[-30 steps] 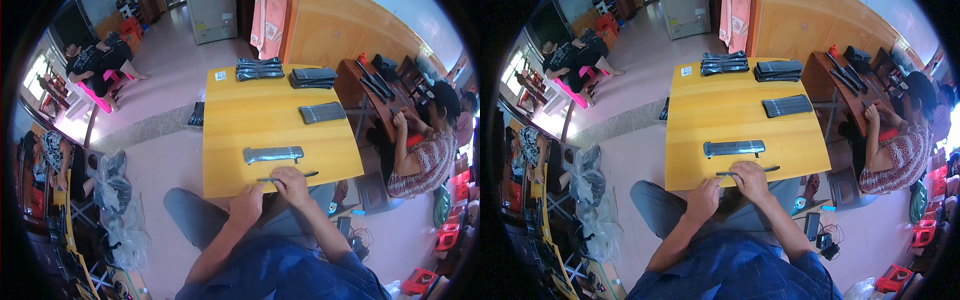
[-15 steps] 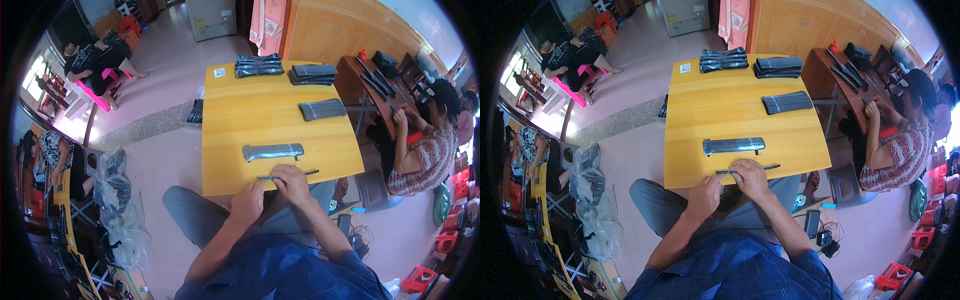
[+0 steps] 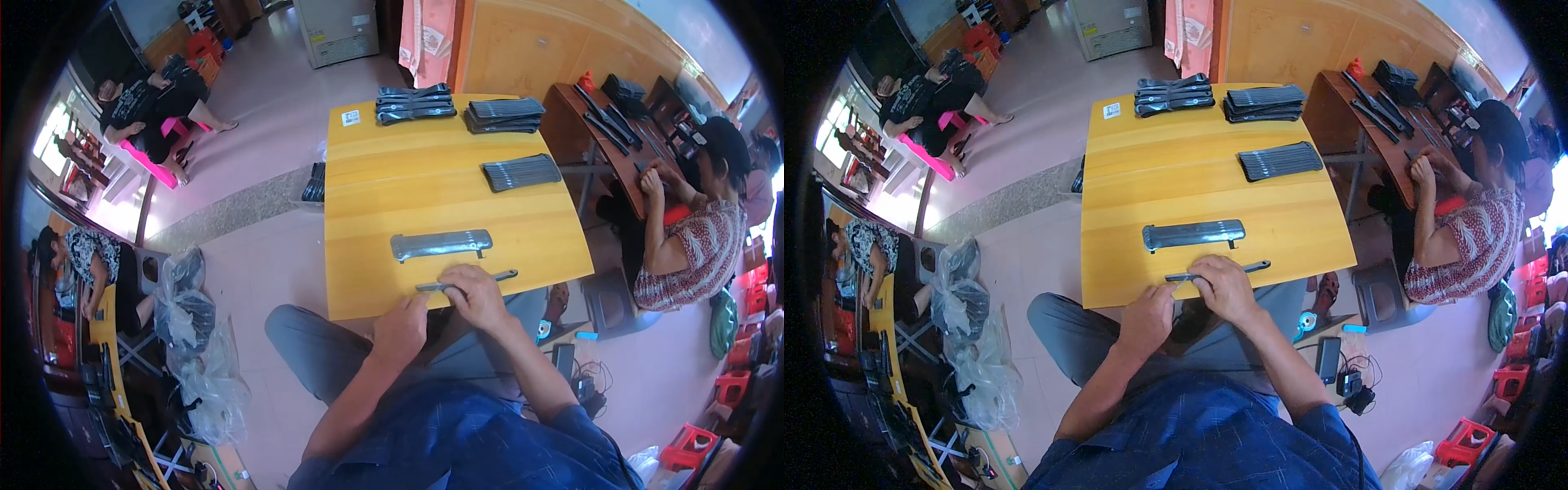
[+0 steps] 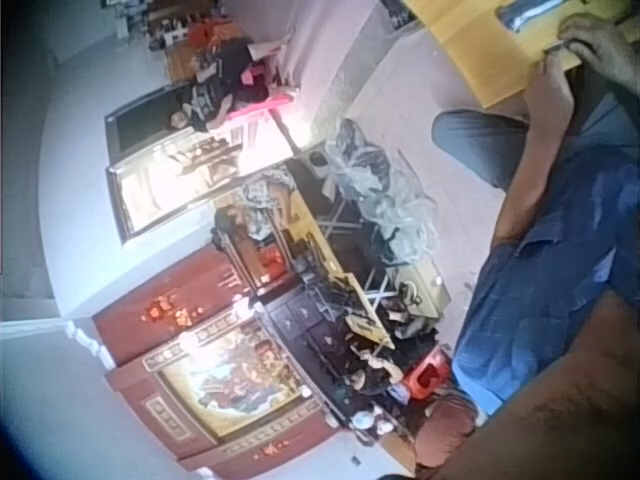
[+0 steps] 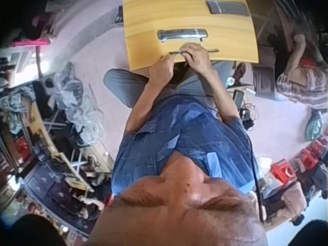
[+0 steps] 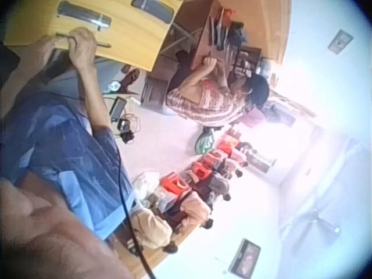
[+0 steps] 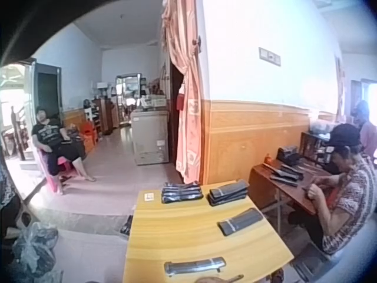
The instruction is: Assembling metal and plastic components for straps or handles in a manufacturing setting.
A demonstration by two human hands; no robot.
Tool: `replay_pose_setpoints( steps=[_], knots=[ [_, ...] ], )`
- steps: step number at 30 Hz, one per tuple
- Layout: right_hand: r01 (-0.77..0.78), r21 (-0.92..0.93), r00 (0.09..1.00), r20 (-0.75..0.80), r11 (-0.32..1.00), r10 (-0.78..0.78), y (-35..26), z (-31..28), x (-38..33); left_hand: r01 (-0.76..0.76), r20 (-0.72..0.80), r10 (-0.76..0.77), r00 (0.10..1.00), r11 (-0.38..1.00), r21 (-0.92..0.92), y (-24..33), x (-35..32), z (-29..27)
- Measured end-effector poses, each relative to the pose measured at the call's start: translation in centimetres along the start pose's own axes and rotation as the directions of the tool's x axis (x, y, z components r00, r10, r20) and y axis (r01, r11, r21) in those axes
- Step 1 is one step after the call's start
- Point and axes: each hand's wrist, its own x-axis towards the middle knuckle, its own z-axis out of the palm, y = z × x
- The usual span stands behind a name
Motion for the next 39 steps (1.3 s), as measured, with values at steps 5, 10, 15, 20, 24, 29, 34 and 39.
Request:
replay_pose_setpoints(
  steps=[5, 10, 15, 20, 24, 29, 34, 39],
  knots=[
    [0.013, 0.019, 0.999, 0.037, 1.000, -0.013, 0.2, -0.2, 0.4, 0.012, 0.007, -0.012, 1.000, 1.000, 0.023, 0.2, 0.2, -0.4],
    [-0.006, 0.009, 0.999, 0.053, 1.000, 0.005, 0.0, -0.2, 0.6, 0.025, -0.007, -0.025, 1.000, 1.000, 0.009, 0.1, 0.1, -0.7],
    [-0.001, -0.012, 0.998, 0.059, 1.000, 0.002, -0.1, -0.3, 0.7, 0.033, -0.105, -0.039, 0.994, 0.998, -0.053, -1.5, 0.5, -1.1],
    [0.001, -0.014, 0.999, 0.045, 1.000, 0.000, -0.1, -0.3, 0.7, 0.070, -0.179, -0.068, 0.981, 0.998, 0.006, -3.7, 2.1, -2.1],
    [-0.016, -0.021, 0.998, 0.056, 1.000, 0.017, -0.2, -0.3, 0.7, 0.153, -0.139, -0.141, 0.980, 0.985, 0.080, -5.2, 3.3, -2.6],
    [-0.022, -0.034, 0.998, 0.054, 0.999, 0.024, -0.2, -0.3, 0.6, 0.154, -0.125, -0.143, 0.982, 0.985, 0.083, -6.0, 4.7, -3.2],
    [-0.033, -0.037, 0.997, 0.073, 0.999, 0.035, -0.3, -0.4, 0.8, 0.159, -0.097, -0.150, 0.984, 0.983, 0.090, -6.3, 5.3, -3.2],
    [-0.036, -0.015, 0.998, 0.059, 0.999, 0.037, -0.3, -0.4, 0.9, 0.164, -0.067, -0.157, 0.985, 0.980, 0.113, -6.7, 5.5, -2.8]
  ],
)
